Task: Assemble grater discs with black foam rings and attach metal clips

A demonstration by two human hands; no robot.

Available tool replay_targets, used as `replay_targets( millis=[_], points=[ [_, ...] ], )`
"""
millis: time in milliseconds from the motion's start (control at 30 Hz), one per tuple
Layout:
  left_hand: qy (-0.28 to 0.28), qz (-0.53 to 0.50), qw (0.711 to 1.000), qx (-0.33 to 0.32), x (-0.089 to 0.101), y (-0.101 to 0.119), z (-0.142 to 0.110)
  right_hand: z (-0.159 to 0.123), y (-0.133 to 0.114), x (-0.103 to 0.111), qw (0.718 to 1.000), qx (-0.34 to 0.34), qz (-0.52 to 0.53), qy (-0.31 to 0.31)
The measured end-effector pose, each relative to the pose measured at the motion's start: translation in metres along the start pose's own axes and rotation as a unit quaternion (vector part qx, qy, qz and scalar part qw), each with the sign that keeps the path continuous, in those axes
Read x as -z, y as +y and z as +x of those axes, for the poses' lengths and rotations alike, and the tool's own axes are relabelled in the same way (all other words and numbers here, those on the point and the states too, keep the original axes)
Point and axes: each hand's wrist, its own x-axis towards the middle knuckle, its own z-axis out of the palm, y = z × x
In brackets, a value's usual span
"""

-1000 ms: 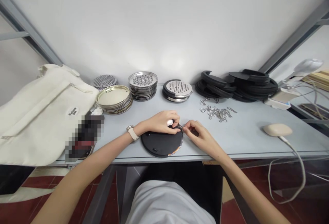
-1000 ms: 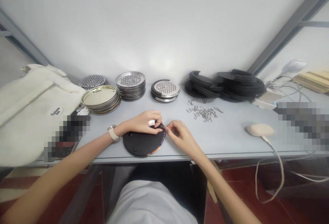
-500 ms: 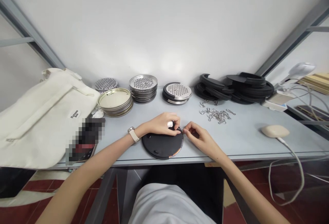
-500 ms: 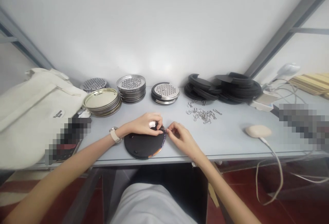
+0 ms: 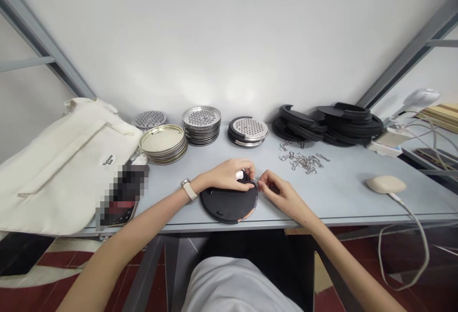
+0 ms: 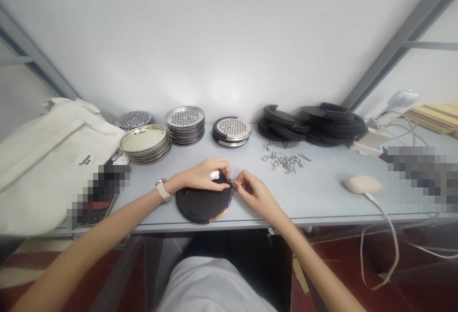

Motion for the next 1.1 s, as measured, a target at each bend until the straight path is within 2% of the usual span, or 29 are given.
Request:
replay_targets(
  millis=[100, 200, 300, 433, 700, 1100],
  points=[
    [-0.005, 0.105, 0.994, -0.013, -0.002, 0.004, -0.003, -0.001, 0.001, -0.001, 1.0, 0.001, 0.0, 0.002],
    [-0.023, 0.256, 0.966, -0.041, -0.005, 0.009, -0.006, -0.001, 0.002, -0.002, 1.0, 0.003, 0.0, 0.005],
    [-0.026, 0.329, 0.943, -0.046, -0.007, 0.012, -0.007, -0.001, 0.0, -0.001, 1.0, 0.004, 0.0, 0.008],
    [-0.009, 0.337, 0.941, -0.009, -0.007, 0.015, -0.007, -0.001, -0.002, 0.0, 1.0, 0.003, 0.002, 0.012],
    [-0.017, 0.309, 0.95, 0.038, -0.003, 0.02, -0.006, -0.001, -0.001, -0.001, 1.0, 0.002, -0.008, 0.007],
    [-0.037, 0.28, 0.959, 0.007, -0.003, 0.015, -0.006, -0.002, -0.001, -0.001, 1.0, 0.005, -0.011, 0.003]
  ],
)
